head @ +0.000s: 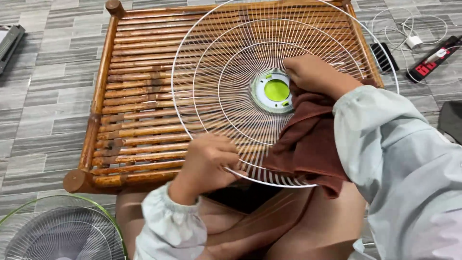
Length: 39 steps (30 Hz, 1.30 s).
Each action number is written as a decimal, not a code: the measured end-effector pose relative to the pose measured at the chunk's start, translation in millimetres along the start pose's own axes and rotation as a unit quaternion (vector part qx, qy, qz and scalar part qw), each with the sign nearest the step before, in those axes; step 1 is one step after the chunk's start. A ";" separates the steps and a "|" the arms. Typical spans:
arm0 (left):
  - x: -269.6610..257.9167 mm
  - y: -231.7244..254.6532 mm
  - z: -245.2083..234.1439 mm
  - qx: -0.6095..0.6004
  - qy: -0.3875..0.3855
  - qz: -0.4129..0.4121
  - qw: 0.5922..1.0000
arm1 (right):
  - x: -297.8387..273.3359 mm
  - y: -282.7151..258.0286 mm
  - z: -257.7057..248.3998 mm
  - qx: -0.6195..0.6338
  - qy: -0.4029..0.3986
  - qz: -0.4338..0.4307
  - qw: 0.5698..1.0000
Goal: Cleaning a metal fan guard with a cloth while sitting on the floor
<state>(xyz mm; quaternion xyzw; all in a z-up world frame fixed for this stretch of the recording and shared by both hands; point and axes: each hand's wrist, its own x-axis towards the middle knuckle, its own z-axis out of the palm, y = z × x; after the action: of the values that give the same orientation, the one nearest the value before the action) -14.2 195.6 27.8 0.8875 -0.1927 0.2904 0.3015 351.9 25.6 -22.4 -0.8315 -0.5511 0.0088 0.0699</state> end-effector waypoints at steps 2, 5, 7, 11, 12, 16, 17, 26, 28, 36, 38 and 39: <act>4.2 -2.3 -9.6 0.001 0.004 -0.009 1.000 | -6.2 9.9 -3.1 0.003 -0.011 0.012 1.000; -3.1 -4.6 -20.4 0.012 0.021 -0.062 0.998 | -14.1 5.7 -10.2 -0.063 -0.017 0.037 0.997; -16.1 -6.6 -24.2 0.020 0.032 -0.107 0.994 | -17.5 6.8 -12.7 -0.131 -0.014 0.050 0.990; -32.8 -13.4 -17.6 -0.024 0.100 -0.183 0.978 | -18.8 28.7 -26.2 -0.190 -0.028 0.138 0.972; -37.3 -13.0 -12.4 -0.154 0.131 -0.189 0.961 | -19.8 31.7 -28.4 -0.188 -0.005 0.156 0.970; -40.6 -22.0 30.9 -0.217 0.228 -0.254 0.915 | -12.8 8.9 -12.5 -0.111 -0.006 0.201 0.973; -39.5 -21.2 35.5 -0.254 0.243 -0.249 0.903 | -11.5 2.7 -6.0 -0.063 0.013 0.141 0.988; -41.8 -17.4 31.5 -0.309 0.226 -0.248 0.890 | -2.2 42.8 -10.7 -0.240 0.034 0.136 0.961; -41.3 -18.1 31.0 -0.304 0.220 -0.254 0.892 | -0.3 55.1 -7.6 -0.293 0.102 0.108 0.945; -35.5 -14.3 25.6 -0.421 0.248 -0.231 0.841 | 7.1 -7.8 -7.6 -0.025 0.035 0.006 0.999; -37.4 -16.3 25.1 -0.424 0.244 -0.239 0.839 | 0.8 -7.7 -17.3 -0.062 0.019 0.029 0.997; -38.4 -17.3 24.7 -0.426 0.240 -0.246 0.837 | -1.6 -7.7 -22.5 -0.099 0.003 0.052 0.994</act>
<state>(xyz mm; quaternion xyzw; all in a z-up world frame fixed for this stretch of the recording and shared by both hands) -24.5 198.9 -19.8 0.5925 0.0057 0.2996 0.7478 346.3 24.7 0.8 -0.8616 -0.5053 -0.0453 -0.0118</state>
